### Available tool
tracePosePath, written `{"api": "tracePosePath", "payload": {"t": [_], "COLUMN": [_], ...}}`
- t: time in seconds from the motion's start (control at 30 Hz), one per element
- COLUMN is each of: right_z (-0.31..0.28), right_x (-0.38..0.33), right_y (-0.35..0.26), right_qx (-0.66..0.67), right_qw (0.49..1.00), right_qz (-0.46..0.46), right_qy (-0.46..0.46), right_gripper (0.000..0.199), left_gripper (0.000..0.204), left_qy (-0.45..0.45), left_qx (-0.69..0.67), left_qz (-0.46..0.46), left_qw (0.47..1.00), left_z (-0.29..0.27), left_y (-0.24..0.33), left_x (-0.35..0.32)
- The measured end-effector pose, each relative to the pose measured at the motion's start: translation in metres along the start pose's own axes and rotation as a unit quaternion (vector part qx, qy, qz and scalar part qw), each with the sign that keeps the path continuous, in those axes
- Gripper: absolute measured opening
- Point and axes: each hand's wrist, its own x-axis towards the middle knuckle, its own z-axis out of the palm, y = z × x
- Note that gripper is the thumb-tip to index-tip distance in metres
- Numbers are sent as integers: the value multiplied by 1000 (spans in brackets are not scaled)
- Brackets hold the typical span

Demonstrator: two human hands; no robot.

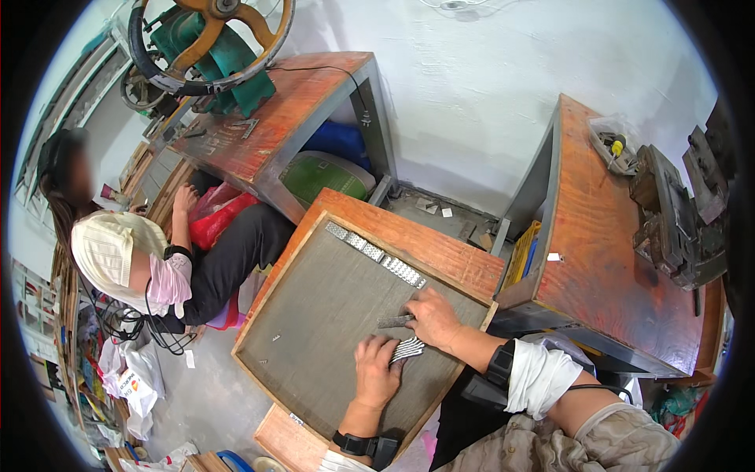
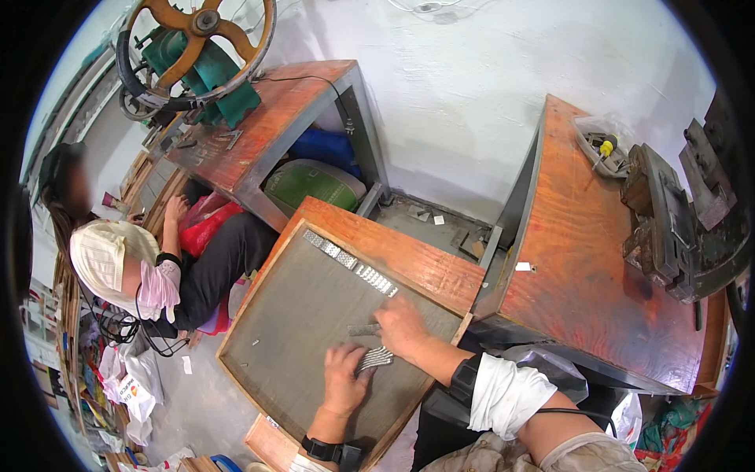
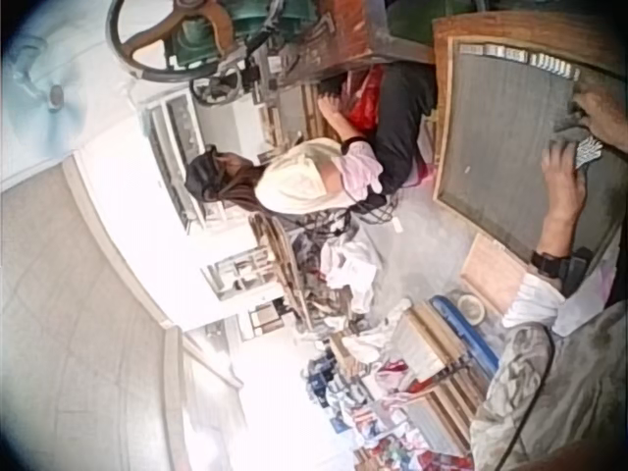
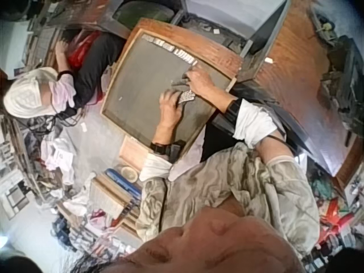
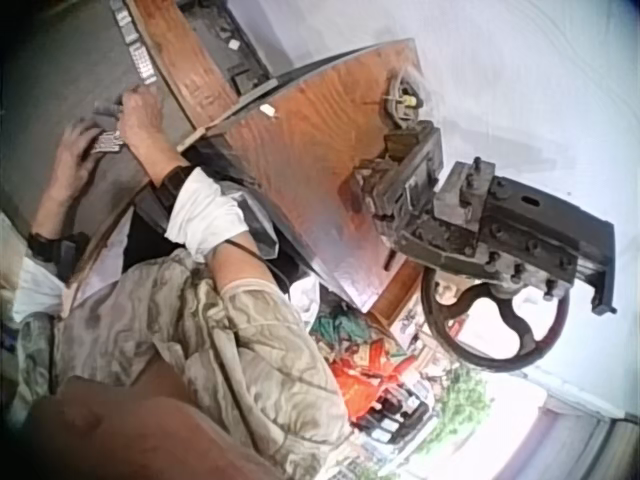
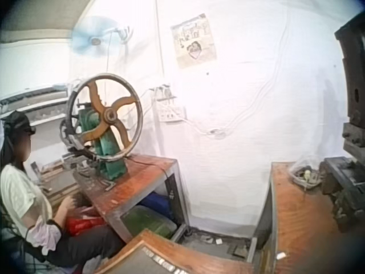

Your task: Manually operate a stamping machine to punch holes or shapes into small metal components.

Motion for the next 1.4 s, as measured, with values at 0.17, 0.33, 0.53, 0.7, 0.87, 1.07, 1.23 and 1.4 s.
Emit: {"api": "tracePosePath", "payload": {"t": [0.17, 0.33, 0.53, 0.7, 0.87, 1.07, 1.23, 1.4], "right_z": [4, -4, 1, -20, -14, -13, -16, -22], "right_x": [-3, 2, 2, 4, 32, 56, 53, 36], "right_y": [-2, -3, 9, -6, 0, -2, 3, 2], "right_qx": [14, -6, -74, -45, -145, -266, -361, -269], "right_qw": [996, 996, 977, 985, 987, 964, 928, 951], "right_qz": [-33, -89, -186, -130, 42, 25, -92, -150], "right_qy": [-76, 23, -67, -104, 58, -10, -18, 34], "right_gripper": [18, 25, 11, 18, 33, 21, 14, 14], "left_gripper": [45, 45, 45, 45, 42, 42, 42, 43], "left_qy": [36, 48, 28, 10, 5, 13, 27, 24], "left_qx": [211, 141, 179, 136, 85, 87, 66, 52], "left_qz": [84, 51, 93, 130, 73, 66, 53, 36], "left_qw": [973, 987, 979, 982, 994, 994, 996, 998], "left_z": [-5, 0, -10, -7, -7, -5, -2, -1], "left_y": [3, -8, 4, -8, -3, -3, -3, -7], "left_x": [2, -4, 10, 5, 7, 6, 5, 0]}}
